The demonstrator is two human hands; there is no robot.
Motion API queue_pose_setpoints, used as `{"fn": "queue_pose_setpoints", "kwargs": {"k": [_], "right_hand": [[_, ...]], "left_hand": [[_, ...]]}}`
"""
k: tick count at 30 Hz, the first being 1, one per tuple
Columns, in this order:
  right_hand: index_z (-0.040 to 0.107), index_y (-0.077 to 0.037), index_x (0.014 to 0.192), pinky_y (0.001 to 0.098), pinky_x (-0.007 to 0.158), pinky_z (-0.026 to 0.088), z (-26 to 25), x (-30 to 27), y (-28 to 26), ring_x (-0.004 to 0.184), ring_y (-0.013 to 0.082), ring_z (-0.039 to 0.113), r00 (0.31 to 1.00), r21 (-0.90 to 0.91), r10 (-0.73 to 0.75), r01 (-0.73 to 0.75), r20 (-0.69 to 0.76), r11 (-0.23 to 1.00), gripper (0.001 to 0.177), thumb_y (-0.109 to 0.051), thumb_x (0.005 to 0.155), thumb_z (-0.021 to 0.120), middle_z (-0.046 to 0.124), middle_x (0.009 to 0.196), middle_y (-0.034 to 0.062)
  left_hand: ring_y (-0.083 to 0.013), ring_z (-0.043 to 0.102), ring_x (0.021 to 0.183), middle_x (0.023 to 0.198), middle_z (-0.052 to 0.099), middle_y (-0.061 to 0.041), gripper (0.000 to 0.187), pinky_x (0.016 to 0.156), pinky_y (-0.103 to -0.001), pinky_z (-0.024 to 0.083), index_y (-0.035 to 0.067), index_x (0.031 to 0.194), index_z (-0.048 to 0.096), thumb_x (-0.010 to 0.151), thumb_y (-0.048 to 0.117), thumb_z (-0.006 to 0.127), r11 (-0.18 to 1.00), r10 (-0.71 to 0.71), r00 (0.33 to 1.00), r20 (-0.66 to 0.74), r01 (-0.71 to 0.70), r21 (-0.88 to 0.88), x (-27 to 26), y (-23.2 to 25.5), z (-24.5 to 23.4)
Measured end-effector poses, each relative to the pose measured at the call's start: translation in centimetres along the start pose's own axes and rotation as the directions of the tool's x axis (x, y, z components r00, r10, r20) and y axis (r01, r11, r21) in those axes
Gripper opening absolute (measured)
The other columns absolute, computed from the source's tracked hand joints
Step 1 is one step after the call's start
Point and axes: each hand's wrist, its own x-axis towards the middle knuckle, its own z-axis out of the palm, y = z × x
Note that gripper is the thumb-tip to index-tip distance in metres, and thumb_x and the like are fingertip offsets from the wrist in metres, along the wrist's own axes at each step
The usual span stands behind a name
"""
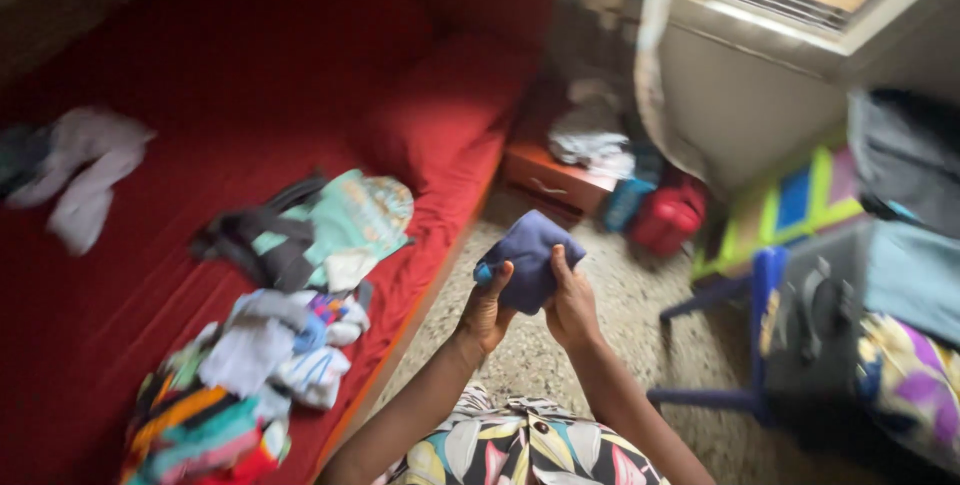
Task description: Packing several items of baby clothing into a suitcase.
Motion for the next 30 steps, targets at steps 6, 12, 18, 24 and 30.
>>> {"fn": "queue_pose_setpoints", "kwargs": {"k": [6, 12, 18, 24, 30], "right_hand": [[0.060, -0.004, 0.125, 0.0381, 0.083, 0.062, 4.9, -3.2, -9.5, 0.095, 0.0188, 0.073, 0.936, -0.098, 0.006, -0.043, -0.352, 0.994, 0.041, -0.024, 0.091, 0.071, 0.072, 0.112, 0.0078], [0.057, -0.010, 0.131, 0.0391, 0.089, 0.049, -4.2, -2.5, -13.6, 0.107, 0.0165, 0.064, 0.784, -0.438, -0.356, 0.120, -0.509, 0.891, 0.046, -0.025, 0.092, 0.076, 0.067, 0.120, 0.0044], [0.069, -0.005, 0.123, 0.0371, 0.099, 0.053, -7.6, -2.5, -20.7, 0.108, 0.0197, 0.071, 0.799, 0.123, -0.255, 0.376, -0.545, 0.918, 0.038, -0.032, 0.096, 0.072, 0.074, 0.119, 0.0077], [0.070, -0.009, 0.120, 0.0363, 0.092, 0.056, -10.2, -6.6, -27.1, 0.101, 0.0179, 0.074, 0.437, -0.198, -0.549, 0.625, -0.712, 0.755, 0.033, -0.021, 0.090, 0.074, 0.076, 0.113, 0.0043], [0.073, -0.006, 0.118, 0.0308, 0.086, 0.053, -16.0, -15.4, -26.1, 0.096, 0.0128, 0.068, 0.161, -0.431, -0.527, 0.404, -0.834, 0.807, 0.038, -0.025, 0.086, 0.080, 0.073, 0.110, 0.0024]], "left_hand": [[-0.0184, 0.069, 0.108, 0.119, 0.073, -0.005, 0.047, 0.097, -0.037, 0.054, 0.012, 0.130, 0.064, 0.086, 0.024, 0.077, 0.968, -0.251, 0.968, -0.019, 0.250, -0.029, 5.0, -4.8, 5.0], [-0.0200, 0.070, 0.108, 0.119, 0.073, -0.007, 0.038, 0.097, -0.038, 0.054, 0.007, 0.127, 0.064, 0.091, 0.018, 0.070, 0.953, -0.304, 0.950, 0.072, 0.303, 0.024, 11.3, -9.7, 10.0], [-0.0204, 0.069, 0.107, 0.116, 0.073, -0.008, 0.040, 0.098, -0.037, 0.053, 0.003, 0.126, 0.066, 0.090, 0.017, 0.073, 0.818, -0.562, 0.765, 0.314, 0.459, 0.347, 15.5, -14.3, 18.6], [-0.0134, 0.064, 0.109, 0.115, 0.069, -0.002, 0.051, 0.102, -0.035, 0.045, 0.007, 0.128, 0.062, 0.083, 0.022, 0.081, 0.596, -0.697, 0.643, 0.316, 0.275, 0.754, 19.5, -23.3, 21.4], [-0.0131, 0.066, 0.108, 0.119, 0.070, -0.003, 0.054, 0.099, -0.033, 0.050, 0.009, 0.131, 0.061, 0.086, 0.035, 0.078, 0.337, -0.925, 0.302, 0.232, 0.364, 0.869, 16.9, -31.1, 27.0]]}}
